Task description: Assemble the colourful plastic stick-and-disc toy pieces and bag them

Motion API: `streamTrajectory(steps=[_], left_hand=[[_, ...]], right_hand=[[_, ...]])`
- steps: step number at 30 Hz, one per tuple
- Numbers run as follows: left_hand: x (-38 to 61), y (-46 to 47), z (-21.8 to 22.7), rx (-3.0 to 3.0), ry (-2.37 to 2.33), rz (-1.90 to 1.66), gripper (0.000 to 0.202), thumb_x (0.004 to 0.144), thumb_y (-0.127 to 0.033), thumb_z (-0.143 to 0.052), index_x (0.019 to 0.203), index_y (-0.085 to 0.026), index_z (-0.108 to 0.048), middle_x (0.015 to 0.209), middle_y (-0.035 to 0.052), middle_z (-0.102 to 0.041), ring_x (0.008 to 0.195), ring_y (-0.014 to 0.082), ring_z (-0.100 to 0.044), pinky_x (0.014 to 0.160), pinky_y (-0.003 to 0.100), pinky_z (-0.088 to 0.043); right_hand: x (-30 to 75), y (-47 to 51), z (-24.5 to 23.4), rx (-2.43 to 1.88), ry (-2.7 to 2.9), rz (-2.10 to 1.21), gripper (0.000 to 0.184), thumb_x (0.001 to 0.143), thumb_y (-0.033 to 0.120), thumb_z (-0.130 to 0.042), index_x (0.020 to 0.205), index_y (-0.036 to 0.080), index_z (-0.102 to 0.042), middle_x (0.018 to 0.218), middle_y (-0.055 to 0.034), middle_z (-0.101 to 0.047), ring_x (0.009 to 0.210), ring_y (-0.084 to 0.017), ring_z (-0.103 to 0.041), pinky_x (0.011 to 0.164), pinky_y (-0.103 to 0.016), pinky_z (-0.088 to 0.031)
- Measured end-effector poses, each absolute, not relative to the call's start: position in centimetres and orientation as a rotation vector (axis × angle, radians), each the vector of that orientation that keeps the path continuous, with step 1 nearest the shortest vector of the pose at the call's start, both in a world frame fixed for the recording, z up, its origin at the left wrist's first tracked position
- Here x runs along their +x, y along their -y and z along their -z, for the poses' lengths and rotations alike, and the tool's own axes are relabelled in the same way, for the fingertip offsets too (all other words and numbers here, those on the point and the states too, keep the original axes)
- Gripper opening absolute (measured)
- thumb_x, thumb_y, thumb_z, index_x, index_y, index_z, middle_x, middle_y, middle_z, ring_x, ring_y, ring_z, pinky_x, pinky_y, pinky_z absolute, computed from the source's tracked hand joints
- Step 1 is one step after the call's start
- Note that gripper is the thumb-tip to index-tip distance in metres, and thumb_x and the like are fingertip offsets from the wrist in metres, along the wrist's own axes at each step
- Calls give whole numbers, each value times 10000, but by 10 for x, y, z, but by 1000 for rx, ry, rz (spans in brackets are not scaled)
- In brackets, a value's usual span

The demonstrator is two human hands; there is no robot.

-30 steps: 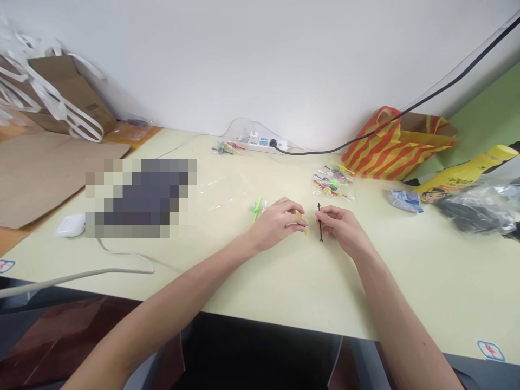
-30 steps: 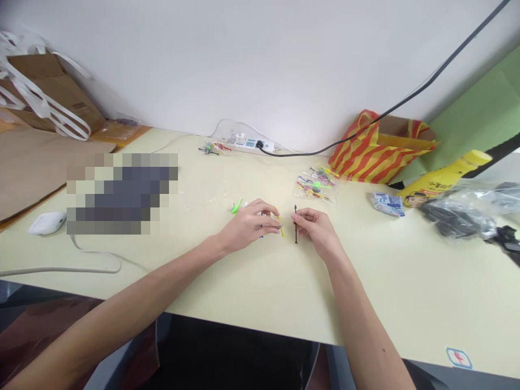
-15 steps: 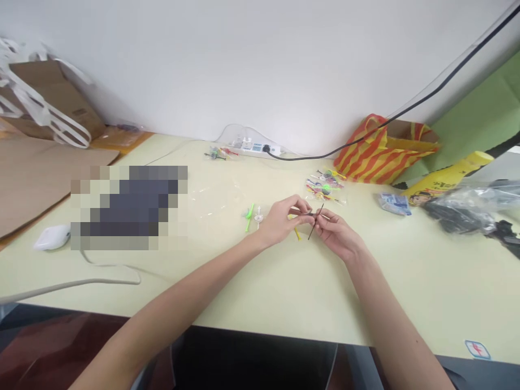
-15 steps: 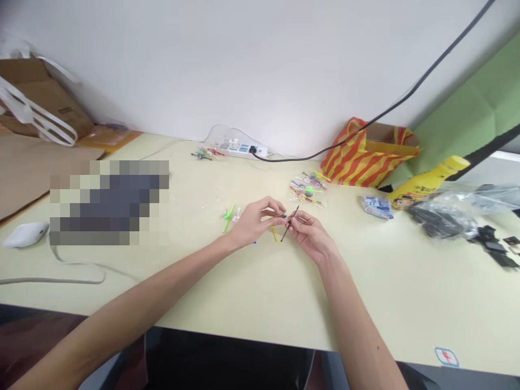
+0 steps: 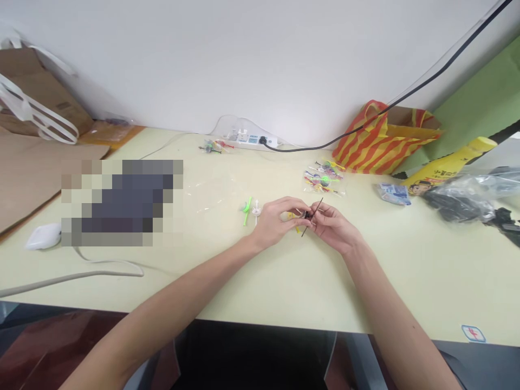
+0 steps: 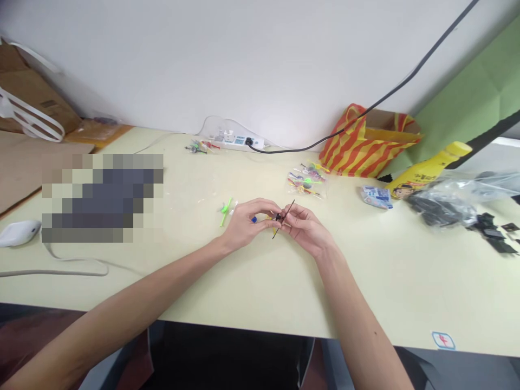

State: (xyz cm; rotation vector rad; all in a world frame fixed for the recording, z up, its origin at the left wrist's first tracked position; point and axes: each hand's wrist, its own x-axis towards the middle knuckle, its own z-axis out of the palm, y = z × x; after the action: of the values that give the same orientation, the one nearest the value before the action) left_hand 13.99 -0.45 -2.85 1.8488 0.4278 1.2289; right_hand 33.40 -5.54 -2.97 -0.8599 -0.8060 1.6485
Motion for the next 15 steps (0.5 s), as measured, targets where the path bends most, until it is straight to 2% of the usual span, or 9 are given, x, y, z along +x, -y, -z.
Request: streamTrajectory(steps=[3,7,15], left_hand=[[139,4,30,1787,-428,-1175,308,796,-395,-854,996,-175,-773,1007,85,-746,856,163,-718,832,302,-630],[139,5,32,1738,-433,-1118,336,792,-427,-852,987,-169,-763,977,80,-734,852,164,-715,837,315,-632],[139,4,29,1647,-424,-1077,318,755,-366,-889,961,-162,-759,925,58,-723,825,153,-710,819,306,-628]], right_hand=[[334,57,29,-867,847,-1656,224,739,291,-911,881,241,-746,925,-11,-698,803,-142,-635,773,-294,-549],[335,58,26,-893,911,-1640,237,730,332,-916,853,232,-739,885,-16,-673,763,-144,-613,729,-296,-533],[331,59,21,-903,958,-1614,229,750,342,-901,850,223,-733,868,-14,-653,731,-133,-581,709,-285,-504]])
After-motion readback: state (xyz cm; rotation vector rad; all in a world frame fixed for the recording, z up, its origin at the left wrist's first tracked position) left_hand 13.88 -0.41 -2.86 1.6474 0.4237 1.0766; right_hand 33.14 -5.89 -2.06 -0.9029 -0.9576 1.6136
